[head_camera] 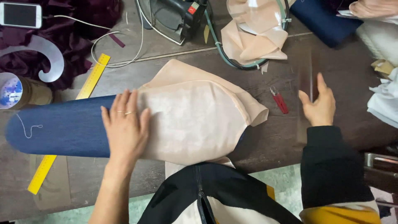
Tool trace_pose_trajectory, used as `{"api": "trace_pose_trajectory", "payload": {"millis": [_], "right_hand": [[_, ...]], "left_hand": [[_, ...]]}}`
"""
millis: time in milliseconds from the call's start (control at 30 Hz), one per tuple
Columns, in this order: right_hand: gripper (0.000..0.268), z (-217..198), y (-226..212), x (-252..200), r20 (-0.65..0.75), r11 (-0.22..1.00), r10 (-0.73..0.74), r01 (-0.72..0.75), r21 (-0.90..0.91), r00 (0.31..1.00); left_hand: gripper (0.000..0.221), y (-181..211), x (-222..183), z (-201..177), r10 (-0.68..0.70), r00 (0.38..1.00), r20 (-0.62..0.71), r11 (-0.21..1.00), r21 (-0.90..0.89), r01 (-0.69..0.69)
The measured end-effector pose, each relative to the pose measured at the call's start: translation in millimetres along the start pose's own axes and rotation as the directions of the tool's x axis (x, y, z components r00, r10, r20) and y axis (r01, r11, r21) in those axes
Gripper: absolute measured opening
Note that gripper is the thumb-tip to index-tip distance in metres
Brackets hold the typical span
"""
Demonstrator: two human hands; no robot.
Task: Ironing and pressing the edges of a fabric component using a steam iron and a wooden clapper on a sleeve board.
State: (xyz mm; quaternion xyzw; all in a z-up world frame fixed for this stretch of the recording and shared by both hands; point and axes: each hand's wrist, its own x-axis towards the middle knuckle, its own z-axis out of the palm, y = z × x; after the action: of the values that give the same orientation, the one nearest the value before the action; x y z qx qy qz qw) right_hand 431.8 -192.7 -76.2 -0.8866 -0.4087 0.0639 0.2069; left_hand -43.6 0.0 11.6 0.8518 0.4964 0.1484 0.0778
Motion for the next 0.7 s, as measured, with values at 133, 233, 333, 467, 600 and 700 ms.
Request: {"api": "trace_pose_trajectory", "payload": {"millis": [133, 233, 333, 467, 600, 700], "right_hand": [[0.070, 14, 26, -8, 0.057, 0.970, 0.235, -0.230, -0.077, 0.970], [0.072, 23, 39, -8, 0.074, 0.945, 0.301, -0.287, -0.157, 0.951], [0.074, 33, 53, -7, 0.041, 0.951, 0.216, -0.201, -0.234, 0.976], [0.057, 25, 31, -15, 0.022, 0.983, 0.021, -0.016, -0.184, 1.000], [0.026, -48, -140, -69, 0.528, 0.727, 0.183, -0.475, 0.495, 0.830], [0.050, -12, -130, -96, 0.646, 0.262, -0.110, -0.605, 0.752, 0.755]], "left_hand": [[0.042, -14, -12, -6, -0.008, 0.991, -0.136, 1.000, -0.003, 0.008], [0.040, -11, -21, -14, -0.098, 0.985, -0.139, 0.995, -0.040, 0.094], [0.043, -8, -32, -16, -0.124, 0.989, -0.085, 0.991, -0.056, 0.120], [0.041, -7, -40, -21, -0.265, 0.964, -0.035, 0.948, -0.195, 0.253], [0.040, -4, -40, -28, -0.379, 0.920, 0.100, 0.878, -0.275, 0.392], [0.042, -4, -40, -25, -0.454, 0.873, 0.180, 0.824, -0.290, 0.487]]}}
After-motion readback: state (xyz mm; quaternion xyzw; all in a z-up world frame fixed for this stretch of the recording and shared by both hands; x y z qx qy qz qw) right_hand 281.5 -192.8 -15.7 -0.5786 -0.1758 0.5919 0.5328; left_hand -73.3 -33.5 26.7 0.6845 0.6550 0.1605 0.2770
